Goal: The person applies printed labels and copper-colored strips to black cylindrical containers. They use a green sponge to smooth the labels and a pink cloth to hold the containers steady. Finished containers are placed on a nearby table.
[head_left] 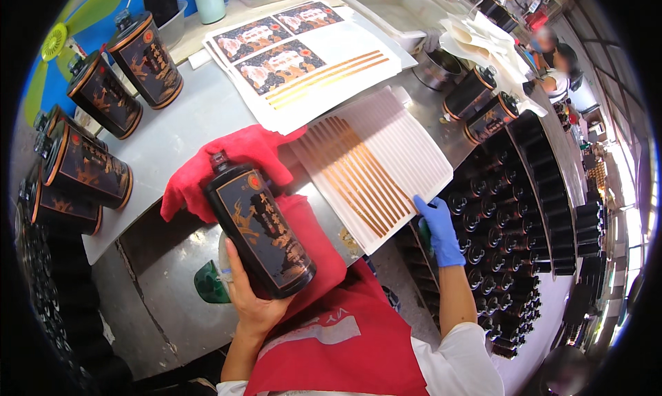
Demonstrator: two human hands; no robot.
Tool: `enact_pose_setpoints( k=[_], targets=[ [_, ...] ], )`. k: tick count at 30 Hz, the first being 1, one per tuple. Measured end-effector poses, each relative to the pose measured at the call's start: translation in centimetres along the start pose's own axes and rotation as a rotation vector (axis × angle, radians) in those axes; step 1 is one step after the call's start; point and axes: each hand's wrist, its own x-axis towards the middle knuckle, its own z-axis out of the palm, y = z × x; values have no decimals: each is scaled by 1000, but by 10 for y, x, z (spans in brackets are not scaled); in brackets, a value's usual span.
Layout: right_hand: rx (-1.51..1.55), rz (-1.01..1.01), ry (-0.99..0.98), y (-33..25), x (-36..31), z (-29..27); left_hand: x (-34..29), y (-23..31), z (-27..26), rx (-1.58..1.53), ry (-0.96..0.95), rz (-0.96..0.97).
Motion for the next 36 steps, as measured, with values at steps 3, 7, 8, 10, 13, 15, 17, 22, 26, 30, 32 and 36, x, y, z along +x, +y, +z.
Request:
enact_pose_setpoints(
  k=[3,7,8,10,13,15,17,22,26,30,32,36],
  targets=[
    [51,-123,62,10,0,11,0,-3,0,-50,12,1],
    [78,-85,-38,1,-8,0,0,-3,1,4,31,20],
    [100,-96,-51,-1,-12,-1,-3,-8,2,-45,32,3],
    [104,-83,-78,-5,-17,-5,-4,-9,1,-61,26,-5],
    [38,-37,-101,-14,-24,-15,0,-4,-1,-1,12,4],
    [-24,-44,-87,-21,-31,-19,-1,-5,-2,-17,9,-8],
    [-56,-60,-97,-20,-36,-31,-1,-4,-2,-8,14,3],
    [-67,21,-39,25,-36,-90,-1,-4,-1,0,20,9],
    [-217,172,-109,45,-31,-120,-1,-9,-1,6,26,38],
    [-143,221,89,66,0,-155,4,-2,3,6,40,88],
    [-222,200,111,81,19,-170,1,-7,3,2,25,58],
    [-126,133,149,28,8,-108,-4,-8,1,-55,21,0]
  ],
)
